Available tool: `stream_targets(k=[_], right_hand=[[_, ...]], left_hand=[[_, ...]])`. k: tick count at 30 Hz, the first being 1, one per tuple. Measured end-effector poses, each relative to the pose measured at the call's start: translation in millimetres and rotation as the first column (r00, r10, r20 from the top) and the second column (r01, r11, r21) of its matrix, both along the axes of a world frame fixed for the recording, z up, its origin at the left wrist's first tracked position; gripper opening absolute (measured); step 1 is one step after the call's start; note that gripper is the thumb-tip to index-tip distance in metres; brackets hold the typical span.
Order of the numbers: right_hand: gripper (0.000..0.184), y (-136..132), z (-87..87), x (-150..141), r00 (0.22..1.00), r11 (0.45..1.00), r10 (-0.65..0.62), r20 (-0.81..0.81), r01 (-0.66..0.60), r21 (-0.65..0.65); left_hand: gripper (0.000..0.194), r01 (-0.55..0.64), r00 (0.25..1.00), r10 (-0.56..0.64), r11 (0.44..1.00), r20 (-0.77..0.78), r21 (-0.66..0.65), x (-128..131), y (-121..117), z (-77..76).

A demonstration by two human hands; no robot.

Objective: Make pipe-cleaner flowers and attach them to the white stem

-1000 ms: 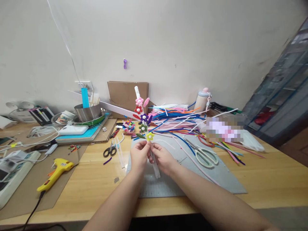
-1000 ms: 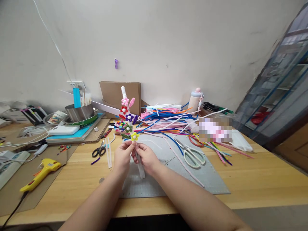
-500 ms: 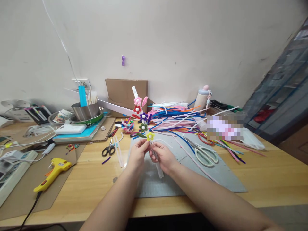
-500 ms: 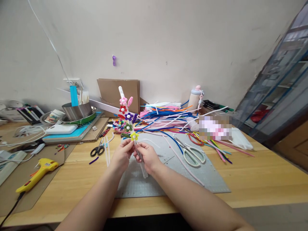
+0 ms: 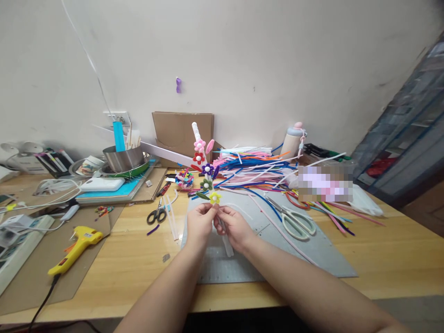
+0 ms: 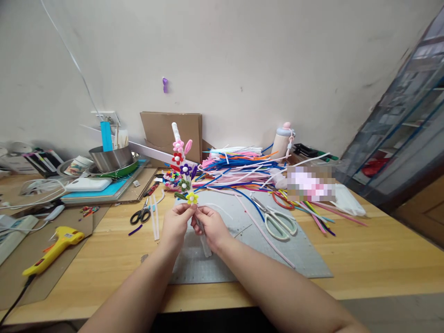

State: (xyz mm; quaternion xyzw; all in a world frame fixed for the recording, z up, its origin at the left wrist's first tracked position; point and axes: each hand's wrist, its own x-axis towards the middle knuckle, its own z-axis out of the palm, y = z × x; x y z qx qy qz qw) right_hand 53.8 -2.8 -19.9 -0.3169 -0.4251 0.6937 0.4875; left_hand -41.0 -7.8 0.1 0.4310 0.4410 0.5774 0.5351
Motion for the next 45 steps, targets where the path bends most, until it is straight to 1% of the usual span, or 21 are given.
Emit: stream_targets(k=[4, 6, 7, 8, 10, 11, 12, 13, 14, 16, 17, 18, 21, 26, 30, 35, 39, 41, 42, 43, 45], right_hand=[[0.031, 3, 5.7, 8, 0.990, 0.998, 0.038, 0.133, -0.045, 0.052], [0.030, 5, 10.7, 18, 0.971, 0.992, -0.012, 0.240, -0.019, 0.125], [0.031, 6, 13.4, 24, 0.942, 0.981, -0.067, 0.328, 0.003, 0.192], [0.033, 6, 16.3, 30, 0.896, 0.964, -0.123, 0.427, 0.007, 0.264], [0.039, 6, 22.4, 39, 0.779, 0.929, -0.186, 0.599, -0.060, 0.366], [0.042, 6, 25.7, 43, 0.744, 0.915, -0.203, 0.637, -0.089, 0.395], [0.042, 5, 29.0, 45, 0.747, 0.903, -0.224, 0.627, -0.082, 0.421], [0.038, 5, 32.2, 46, 0.771, 0.884, -0.278, 0.572, -0.027, 0.467], [0.030, 5, 35.1, 46, 0.794, 0.850, -0.359, 0.490, 0.061, 0.523], [0.016, 5, 39.1, 45, 0.796, 0.762, -0.497, 0.345, 0.211, 0.612], [0.018, 6, 40.1, 44, 0.792, 0.737, -0.520, 0.320, 0.227, 0.637], [0.022, 6, 40.3, 43, 0.792, 0.731, -0.515, 0.330, 0.204, 0.652], [0.020, 9, 37.6, 42, 0.788, 0.746, -0.466, 0.402, 0.106, 0.658], [0.014, 13, 31.4, 42, 0.787, 0.771, -0.442, 0.431, 0.086, 0.632], [0.010, 15, 26.4, 41, 0.827, 0.814, -0.389, 0.405, 0.103, 0.571], [0.013, 19, 20.0, 37, 0.872, 0.837, -0.355, 0.336, 0.137, 0.530], [0.020, 21, 25.4, 39, 0.909, 0.845, -0.344, 0.233, 0.192, 0.499], [0.022, 22, 30.8, 43, 0.911, 0.854, -0.340, 0.232, 0.196, 0.482], [0.023, 21, 33.1, 45, 0.911, 0.868, -0.312, 0.269, 0.158, 0.471], [0.023, 21, 34.8, 46, 0.908, 0.888, -0.258, 0.331, 0.088, 0.452], [0.021, 19, 36.4, 48, 0.870, 0.909, -0.127, 0.477, -0.091, 0.407]], left_hand=[[0.027, -0.110, 0.992, 0.108, 0.994, -0.068, -0.021, -2, 3, -0.8], [0.024, -0.176, 0.978, 0.176, 0.984, -0.115, 0.007, -4, 5, -1.4], [0.023, -0.204, 0.969, 0.205, 0.979, -0.135, 0.023, -5, 5, -1.6], [0.023, -0.227, 0.961, 0.230, 0.973, -0.153, 0.037, -5, 6, -1.7], [0.022, -0.236, 0.955, 0.240, 0.971, -0.172, 0.044, -5, 6, -1.3], [0.022, -0.226, 0.956, 0.230, 0.973, -0.182, 0.042, -5, 5, -0.8], [0.021, -0.213, 0.957, 0.217, 0.976, -0.192, 0.039, -5, 5, -0.3], [0.020, -0.197, 0.959, 0.200, 0.980, -0.200, 0.033, -4, 4, 0.1], [0.020, -0.179, 0.962, 0.181, 0.983, -0.204, 0.026, -3, 3, 0.4], [0.019, -0.151, 0.967, 0.151, 0.988, -0.206, 0.017, 0, 2, 0.2], [0.019, -0.137, 0.969, 0.138, 0.990, -0.206, 0.017, 1, 1, -0.4], [0.020, -0.122, 0.971, 0.124, 0.992, -0.206, 0.019, 2, 1, -1.2], [0.021, -0.085, 0.970, 0.091, 0.996, -0.226, 0.033, 3, 1, -4.5], [0.025, -0.063, 0.957, 0.074, 0.997, -0.279, 0.046, 3, 1, -7.9], [0.024, -0.048, 0.962, 0.056, 0.998, -0.266, 0.035, 3, 1, -8.1], [0.022, -0.032, 0.971, 0.037, 0.999, -0.234, 0.029, 4, 0, -6.0], [0.024, -0.014, 0.986, 0.003, 0.998, -0.165, -0.060, 3, 0, -0.2], [0.025, -0.023, 0.994, 0.013, 0.996, -0.113, -0.087, 0, 0, 2.4], [0.025, -0.031, 0.995, 0.022, 0.996, -0.095, -0.089, -1, 1, 3.4], [0.025, -0.037, 0.996, 0.030, 0.996, -0.081, -0.083, -3, 1, 4.4], [0.024, -0.046, 0.997, 0.042, 0.997, -0.067, -0.061, -6, 2, 6.2]])
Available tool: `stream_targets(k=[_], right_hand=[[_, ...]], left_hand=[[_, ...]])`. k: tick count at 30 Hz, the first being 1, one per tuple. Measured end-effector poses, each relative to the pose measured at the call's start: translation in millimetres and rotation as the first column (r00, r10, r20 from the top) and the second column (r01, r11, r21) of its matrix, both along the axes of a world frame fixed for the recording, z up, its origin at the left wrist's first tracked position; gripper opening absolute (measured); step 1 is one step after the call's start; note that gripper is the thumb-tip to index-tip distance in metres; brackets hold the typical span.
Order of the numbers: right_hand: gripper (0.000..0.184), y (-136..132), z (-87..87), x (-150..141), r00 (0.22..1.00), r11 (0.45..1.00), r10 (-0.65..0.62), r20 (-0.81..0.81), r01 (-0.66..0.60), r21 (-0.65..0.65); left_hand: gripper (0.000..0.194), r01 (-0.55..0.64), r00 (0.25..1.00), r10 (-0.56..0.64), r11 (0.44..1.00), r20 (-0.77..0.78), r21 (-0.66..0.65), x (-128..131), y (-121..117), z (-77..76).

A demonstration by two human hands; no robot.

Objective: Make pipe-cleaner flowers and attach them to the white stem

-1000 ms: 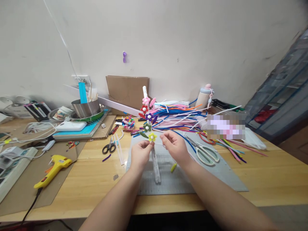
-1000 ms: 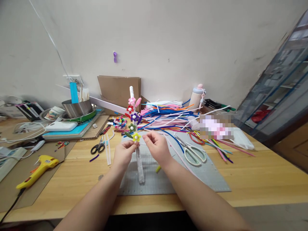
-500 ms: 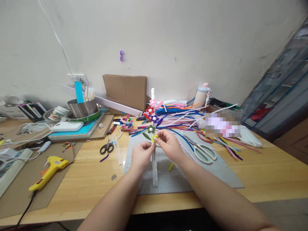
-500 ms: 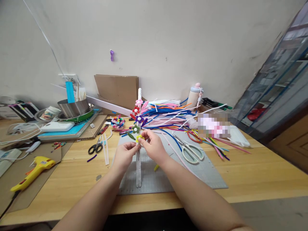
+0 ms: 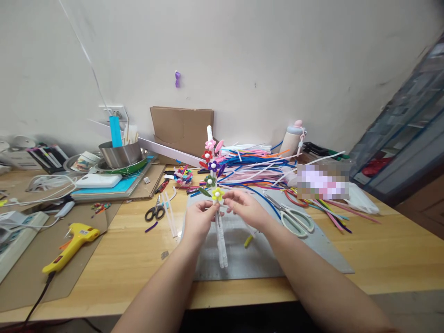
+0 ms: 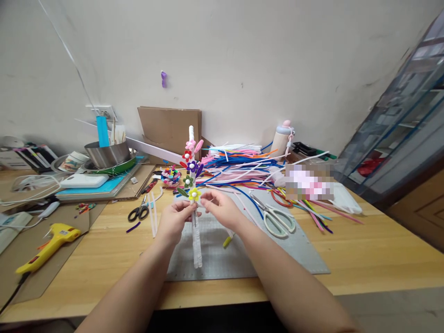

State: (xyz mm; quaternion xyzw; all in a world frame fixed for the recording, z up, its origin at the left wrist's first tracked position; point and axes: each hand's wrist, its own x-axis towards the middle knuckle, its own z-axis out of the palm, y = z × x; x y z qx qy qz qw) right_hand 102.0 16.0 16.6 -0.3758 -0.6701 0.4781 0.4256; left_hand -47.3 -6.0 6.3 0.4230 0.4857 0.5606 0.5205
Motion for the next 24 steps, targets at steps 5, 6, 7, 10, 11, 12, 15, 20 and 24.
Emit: stream_targets(k=[5, 6, 7, 10, 11, 12, 15, 20, 24], right_hand=[[0.015, -9, 2.5, 1, 0.941, 0.963, -0.106, 0.322, 0.016, 0.270], [0.015, -11, 4.7, 1, 0.917, 0.937, -0.170, 0.361, 0.037, 0.347], [0.014, -14, 7.6, 2, 0.892, 0.912, -0.217, 0.396, 0.041, 0.409], [0.012, -21, 20.6, 5, 0.825, 0.851, -0.282, 0.489, -0.020, 0.524], [0.012, -23, 25.9, 7, 0.804, 0.836, -0.301, 0.512, -0.036, 0.547], [0.012, -26, 31.3, 8, 0.785, 0.824, -0.323, 0.528, -0.042, 0.566], [0.012, -33, 45.5, 11, 0.750, 0.812, -0.359, 0.556, -0.043, 0.582], [0.018, -39, 47.0, 12, 0.822, 0.941, -0.185, 0.538, -0.010, 0.340], [0.028, -31, 29.1, 15, 0.961, 0.981, 0.082, 0.265, -0.030, -0.194]], left_hand=[[0.024, -0.021, 0.998, 0.021, 1.000, 0.055, 0.003, -4, 1, 5.7], [0.025, -0.026, 0.997, 0.026, 1.000, 0.066, -0.004, -4, 1, 6.6], [0.025, -0.030, 0.997, 0.030, 1.000, 0.072, -0.007, -4, 1, 7.4], [0.027, -0.009, 0.998, 0.009, 1.000, 0.067, -0.008, -3, 0, 9.7], [0.027, 0.007, 0.998, -0.007, 1.000, 0.065, -0.008, -2, -1, 10.5], [0.028, 0.021, 0.998, -0.021, 1.000, 0.066, -0.009, -1, -2, 11.5], [0.031, 0.026, 0.997, -0.025, 1.000, 0.074, -0.015, 4, -7, 15.0], [0.032, 0.026, 0.997, -0.025, 1.000, 0.074, -0.012, 8, -13, 19.3], [0.032, 0.120, 0.987, -0.119, 0.993, 0.112, -0.002, 6, -14, 19.1]])
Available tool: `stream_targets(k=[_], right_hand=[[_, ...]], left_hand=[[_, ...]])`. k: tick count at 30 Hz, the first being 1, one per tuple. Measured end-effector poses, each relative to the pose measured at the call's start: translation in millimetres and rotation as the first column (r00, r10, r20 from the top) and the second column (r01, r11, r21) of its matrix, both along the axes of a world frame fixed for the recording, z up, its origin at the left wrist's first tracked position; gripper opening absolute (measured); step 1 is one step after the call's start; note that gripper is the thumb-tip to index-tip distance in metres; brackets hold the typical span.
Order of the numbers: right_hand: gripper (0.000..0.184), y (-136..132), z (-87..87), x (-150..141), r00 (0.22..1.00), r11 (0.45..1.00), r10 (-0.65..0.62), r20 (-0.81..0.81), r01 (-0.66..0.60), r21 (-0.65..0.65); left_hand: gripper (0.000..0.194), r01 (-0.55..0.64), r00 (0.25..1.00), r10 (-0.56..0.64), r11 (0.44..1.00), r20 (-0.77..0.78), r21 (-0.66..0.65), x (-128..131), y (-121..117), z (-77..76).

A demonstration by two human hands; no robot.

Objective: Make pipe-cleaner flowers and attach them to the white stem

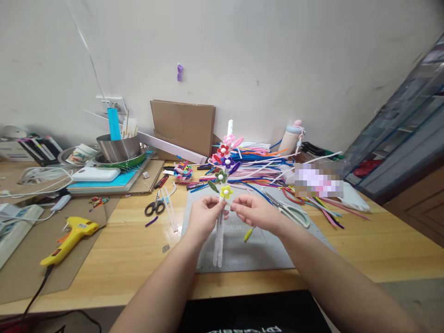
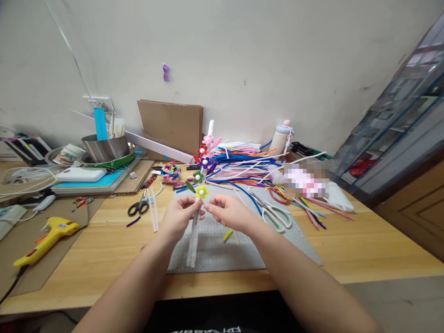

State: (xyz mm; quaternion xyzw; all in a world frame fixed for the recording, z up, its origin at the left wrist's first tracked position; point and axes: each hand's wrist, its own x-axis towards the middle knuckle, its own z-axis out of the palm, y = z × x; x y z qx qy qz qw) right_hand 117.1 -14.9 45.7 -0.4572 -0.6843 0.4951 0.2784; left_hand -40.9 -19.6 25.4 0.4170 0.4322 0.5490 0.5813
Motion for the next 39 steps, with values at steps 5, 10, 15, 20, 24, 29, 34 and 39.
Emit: stream_targets(k=[5, 10, 15, 20, 24, 29, 34, 39], right_hand=[[0.029, 10, -19.7, -3, 0.912, 0.981, 0.000, -0.409, -0.080, -0.177], [0.022, 10, -32.2, -19, 0.807, 0.945, -0.158, -0.569, -0.044, -0.325], [0.019, 8, -35.5, -29, 0.684, 0.885, -0.269, -0.678, -0.102, -0.454], [0.020, 7, -36.2, -32, 0.630, 0.848, -0.293, -0.719, -0.176, -0.500], [0.022, 7, -35.9, -34, 0.607, 0.832, -0.318, -0.728, -0.190, -0.521], [0.022, 6, -35.4, -36, 0.605, 0.791, -0.391, -0.694, -0.165, -0.589], [0.020, 6, -37.2, -39, 0.594, 0.780, -0.439, -0.674, -0.121, -0.614], [0.020, 7, -37.3, -41, 0.573, 0.788, -0.473, -0.669, -0.063, -0.612]], left_hand=[[0.030, 0.068, 0.998, -0.068, 0.998, -0.013, -0.008, -1, 2, -3.6], [0.029, 0.057, 0.998, -0.056, 0.998, -0.014, 0.021, -1, 3, -9.1], [0.026, 0.005, 0.997, -0.002, 0.999, -0.083, 0.042, -2, 6, -15.4], [0.021, 0.005, 0.993, 0.003, 0.998, -0.119, 0.062, -3, 7, -18.3], [0.020, -0.022, 0.990, 0.032, 0.997, -0.139, 0.072, -3, 6, -19.1], [0.019, -0.050, 0.983, 0.067, 0.993, -0.170, 0.104, -2, 7, -21.5], [0.017, -0.067, 0.979, 0.084, 0.993, -0.187, 0.098, -2, 7, -21.1], [0.017, -0.079, 0.980, 0.094, 0.993, -0.176, 0.091, 0, 6, -18.4]])
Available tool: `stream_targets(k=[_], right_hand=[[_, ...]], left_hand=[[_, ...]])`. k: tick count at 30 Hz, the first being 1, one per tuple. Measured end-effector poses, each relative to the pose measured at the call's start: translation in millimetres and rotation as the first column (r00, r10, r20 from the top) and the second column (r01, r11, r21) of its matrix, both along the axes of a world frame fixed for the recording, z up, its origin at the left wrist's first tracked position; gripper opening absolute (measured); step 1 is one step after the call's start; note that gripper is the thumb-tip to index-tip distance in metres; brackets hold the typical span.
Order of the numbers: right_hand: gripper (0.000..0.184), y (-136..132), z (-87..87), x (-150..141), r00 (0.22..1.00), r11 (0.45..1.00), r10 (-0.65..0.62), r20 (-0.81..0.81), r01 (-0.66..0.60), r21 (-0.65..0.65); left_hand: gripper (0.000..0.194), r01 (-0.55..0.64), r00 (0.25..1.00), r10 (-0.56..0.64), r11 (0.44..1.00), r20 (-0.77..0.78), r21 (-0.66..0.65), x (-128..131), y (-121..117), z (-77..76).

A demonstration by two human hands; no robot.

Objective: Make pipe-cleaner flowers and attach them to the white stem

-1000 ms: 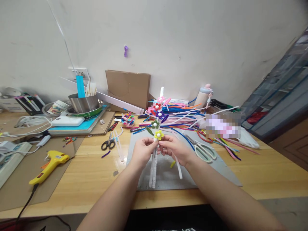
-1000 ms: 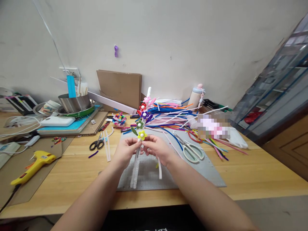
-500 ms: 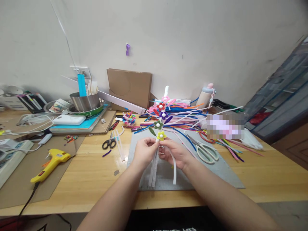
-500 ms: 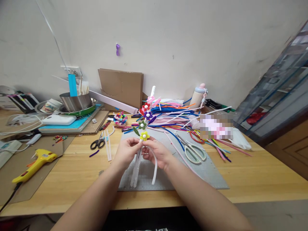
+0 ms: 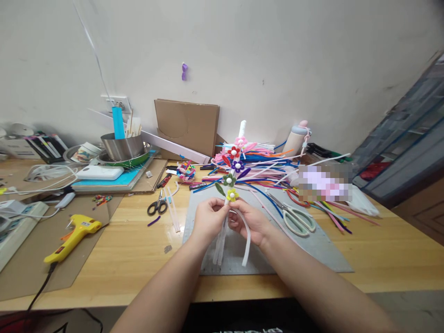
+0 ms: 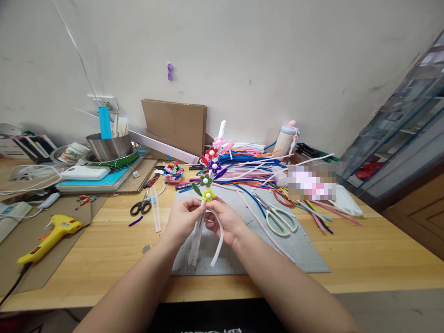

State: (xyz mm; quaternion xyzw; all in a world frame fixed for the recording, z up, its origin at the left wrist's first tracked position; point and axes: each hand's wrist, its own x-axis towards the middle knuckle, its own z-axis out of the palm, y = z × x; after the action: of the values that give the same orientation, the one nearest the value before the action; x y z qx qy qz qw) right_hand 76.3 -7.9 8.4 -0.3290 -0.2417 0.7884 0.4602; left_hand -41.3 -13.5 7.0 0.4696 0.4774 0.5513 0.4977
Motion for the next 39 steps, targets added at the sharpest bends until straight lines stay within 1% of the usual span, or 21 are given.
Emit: stream_targets(k=[8, 13, 21, 25, 29, 32, 35, 37, 39], right_hand=[[0.022, 3, 0.5, 4, 0.996, 0.998, -0.064, 0.055, 0.062, 0.028], [0.022, 4, -2.0, 6, 0.995, 0.992, -0.085, 0.052, 0.079, 0.096], [0.021, 4, -2.6, 8, 0.992, 0.983, -0.114, 0.063, 0.104, 0.149], [0.021, 3, -3.0, 8, 0.994, 0.981, -0.104, 0.033, 0.097, 0.170], [0.021, 4, -5.4, 6, 0.996, 0.979, -0.086, 0.003, 0.084, 0.185], [0.018, 4, -5.2, 5, 0.999, 0.977, -0.052, -0.010, 0.053, 0.205], [0.019, 2, -2.6, 4, 0.998, 0.970, -0.053, 0.044, 0.040, 0.242], [0.022, -2, -0.5, 6, 0.991, 0.959, -0.048, 0.123, 0.011, 0.282], [0.029, -6, 1.3, 10, 0.971, 0.951, -0.035, 0.236, -0.040, 0.306]], left_hand=[[0.018, 0.063, 0.997, -0.064, 0.998, 0.050, 0.025, 4, 0, -1.9], [0.016, 0.103, 0.983, -0.106, 0.994, 0.151, 0.028, 9, -4, 2.6], [0.021, 0.121, 0.968, -0.108, 0.992, 0.226, -0.044, 11, -6, -2.1], [0.023, 0.158, 0.942, -0.134, 0.986, 0.306, -0.054, 13, -8, -0.1], [0.022, 0.170, 0.943, -0.143, 0.983, 0.300, -0.066, 13, -9, 0.8], [0.022, 0.168, 0.945, -0.146, 0.984, 0.292, -0.050, 13, -8, -1.0], [0.022, 0.172, 0.942, -0.155, 0.985, 0.296, -0.029, 12, -6, -2.7], [0.022, 0.155, 0.945, -0.141, 0.988, 0.294, -0.025, 11, -6, -2.6], [0.022, 0.108, 0.955, -0.097, 0.994, 0.281, -0.024, 9, -5, -1.4]])
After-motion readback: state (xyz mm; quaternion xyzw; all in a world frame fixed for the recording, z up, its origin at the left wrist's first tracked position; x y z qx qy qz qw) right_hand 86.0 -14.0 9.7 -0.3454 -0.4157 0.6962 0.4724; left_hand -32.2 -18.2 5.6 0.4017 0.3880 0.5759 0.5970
